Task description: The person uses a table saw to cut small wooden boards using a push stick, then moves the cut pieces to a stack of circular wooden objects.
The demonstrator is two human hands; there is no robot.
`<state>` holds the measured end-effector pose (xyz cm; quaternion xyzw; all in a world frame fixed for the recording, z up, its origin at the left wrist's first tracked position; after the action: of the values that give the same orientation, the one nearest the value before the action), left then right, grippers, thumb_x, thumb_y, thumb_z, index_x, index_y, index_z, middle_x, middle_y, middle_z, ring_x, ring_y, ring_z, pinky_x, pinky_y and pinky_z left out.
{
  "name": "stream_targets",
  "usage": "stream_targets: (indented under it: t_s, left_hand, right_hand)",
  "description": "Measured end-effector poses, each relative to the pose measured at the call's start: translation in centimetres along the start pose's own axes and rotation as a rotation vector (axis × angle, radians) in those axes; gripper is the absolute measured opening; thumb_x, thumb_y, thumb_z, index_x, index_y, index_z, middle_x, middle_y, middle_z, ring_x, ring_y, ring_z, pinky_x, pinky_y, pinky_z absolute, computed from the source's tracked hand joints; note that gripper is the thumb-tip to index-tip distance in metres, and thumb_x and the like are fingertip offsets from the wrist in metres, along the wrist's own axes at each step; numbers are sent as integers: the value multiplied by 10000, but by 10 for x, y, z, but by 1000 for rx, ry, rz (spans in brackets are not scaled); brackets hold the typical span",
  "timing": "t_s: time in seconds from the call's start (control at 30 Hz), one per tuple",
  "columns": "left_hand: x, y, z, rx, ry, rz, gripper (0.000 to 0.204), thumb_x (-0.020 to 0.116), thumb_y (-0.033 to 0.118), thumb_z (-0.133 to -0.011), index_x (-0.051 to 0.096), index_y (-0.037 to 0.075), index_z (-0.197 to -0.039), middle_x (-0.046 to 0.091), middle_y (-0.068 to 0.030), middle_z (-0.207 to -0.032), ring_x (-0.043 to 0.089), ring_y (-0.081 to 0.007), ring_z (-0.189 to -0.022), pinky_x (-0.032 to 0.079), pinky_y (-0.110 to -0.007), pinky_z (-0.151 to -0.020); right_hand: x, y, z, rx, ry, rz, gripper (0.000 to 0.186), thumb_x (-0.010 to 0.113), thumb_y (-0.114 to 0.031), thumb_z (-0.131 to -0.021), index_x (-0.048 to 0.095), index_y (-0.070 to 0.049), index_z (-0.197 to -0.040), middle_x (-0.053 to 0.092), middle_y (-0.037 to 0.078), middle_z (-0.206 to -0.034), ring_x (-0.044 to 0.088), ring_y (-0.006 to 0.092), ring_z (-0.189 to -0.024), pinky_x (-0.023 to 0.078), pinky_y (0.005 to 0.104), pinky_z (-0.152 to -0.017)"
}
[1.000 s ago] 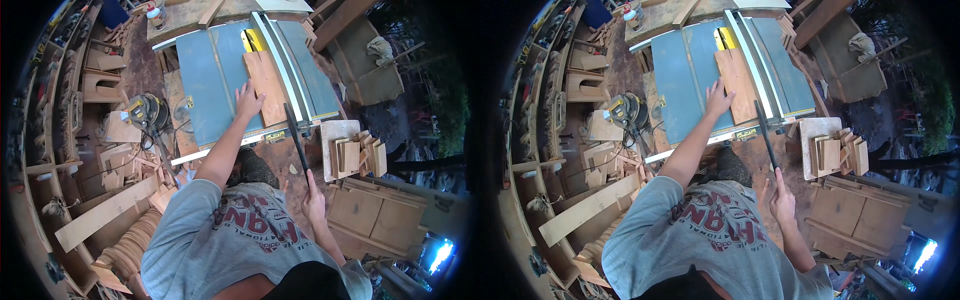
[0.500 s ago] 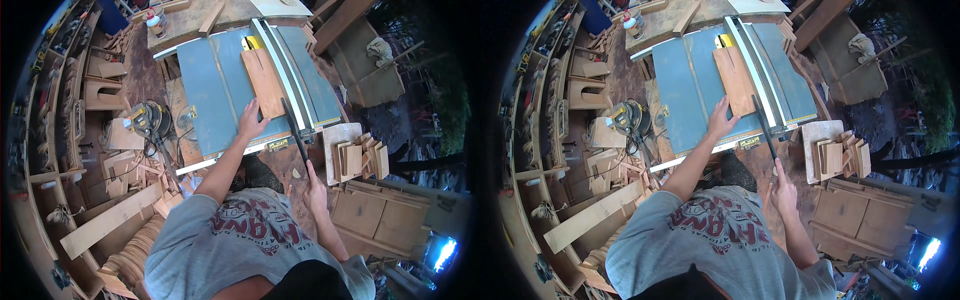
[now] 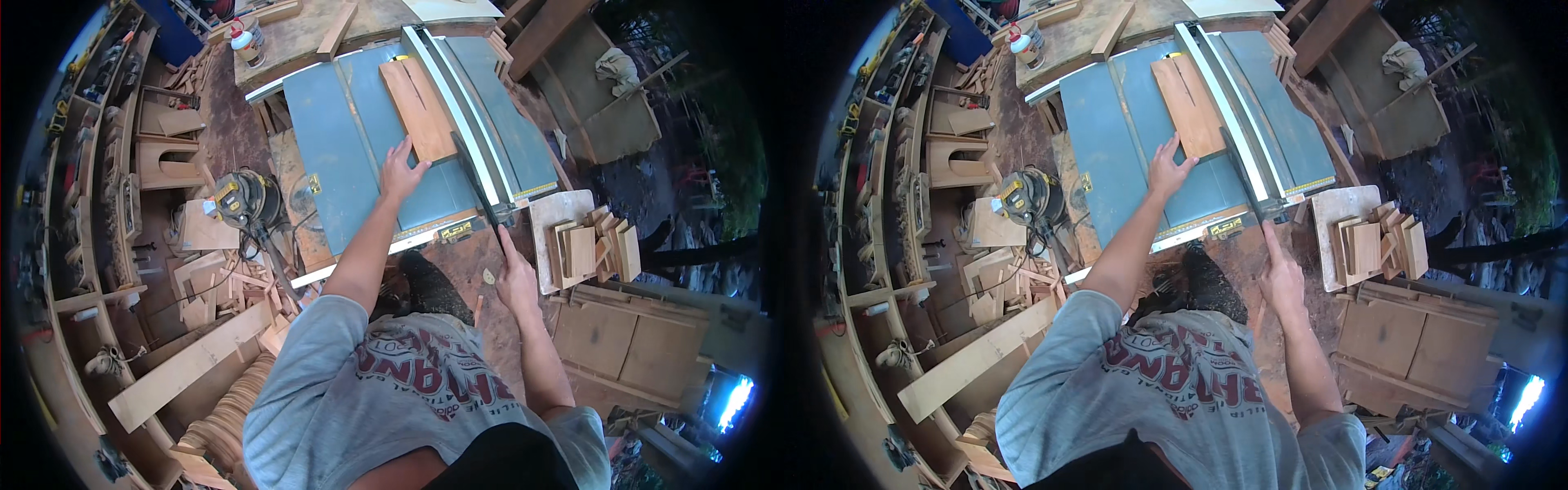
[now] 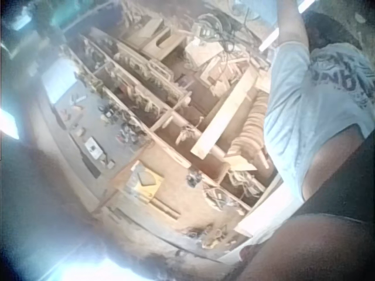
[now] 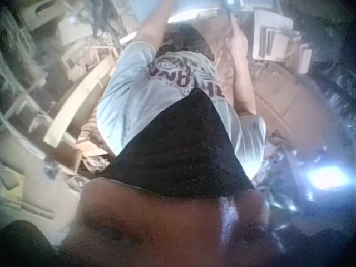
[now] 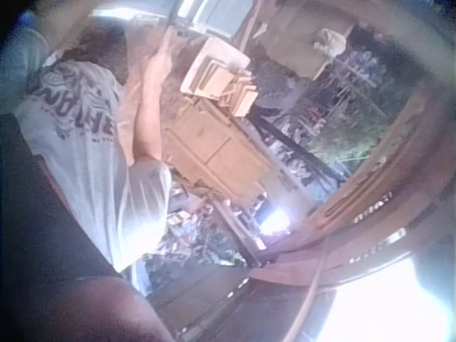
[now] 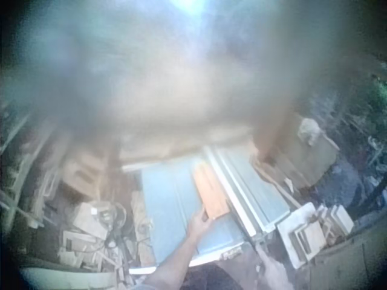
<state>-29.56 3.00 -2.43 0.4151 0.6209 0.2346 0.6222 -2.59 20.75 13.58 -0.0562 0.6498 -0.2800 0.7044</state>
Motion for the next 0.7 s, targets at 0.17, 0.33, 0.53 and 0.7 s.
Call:
stream_targets:
  t_s: [0.17,0.33,0.53,0.7]
  left_hand:
    - [0,-5,-15,54,28,-55,878,798,425,-829,455,27,-1534,553,-193,-1498,501,-427,-1385,292,-487,-1243]
    - [0,-14,-34,97,8,-113,861,770,432,-855,450,4,-1530,543,-230,-1494,526,-348,-1379,234,-493,-1260]
    - [-7,-19,-61,44,-34,-156,876,744,440,-875,400,13,-1558,515,-204,-1527,504,-308,-1400,214,-481,-1270]
    - [-10,-20,-82,-19,-79,-158,880,729,433,-891,363,23,-1578,480,-169,-1570,434,-278,-1472,225,-468,-1269]
  right_hand:
    - [-2,1,-23,-27,2,-12,730,497,32,-922,392,-265,-1581,674,309,-1091,656,495,-997,510,576,-847]
    - [-2,-12,-44,32,-48,62,773,502,26,-880,379,-258,-1588,688,302,-1050,661,490,-971,500,582,-861]
    - [8,-22,-68,11,-22,49,744,486,24,-904,381,-258,-1585,686,313,-1045,659,497,-965,502,588,-848]
    - [13,-24,-88,-60,41,32,759,514,5,-903,361,-272,-1592,693,293,-1035,658,498,-958,501,592,-846]
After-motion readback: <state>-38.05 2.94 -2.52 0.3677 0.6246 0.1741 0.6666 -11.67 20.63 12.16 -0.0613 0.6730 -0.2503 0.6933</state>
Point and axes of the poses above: each hand's wrist, its own z-axis away from the middle knuckle, its own x-axis out of the palm, y = z × x, the point moved 4 cm from there along -z, towards the middle knuckle
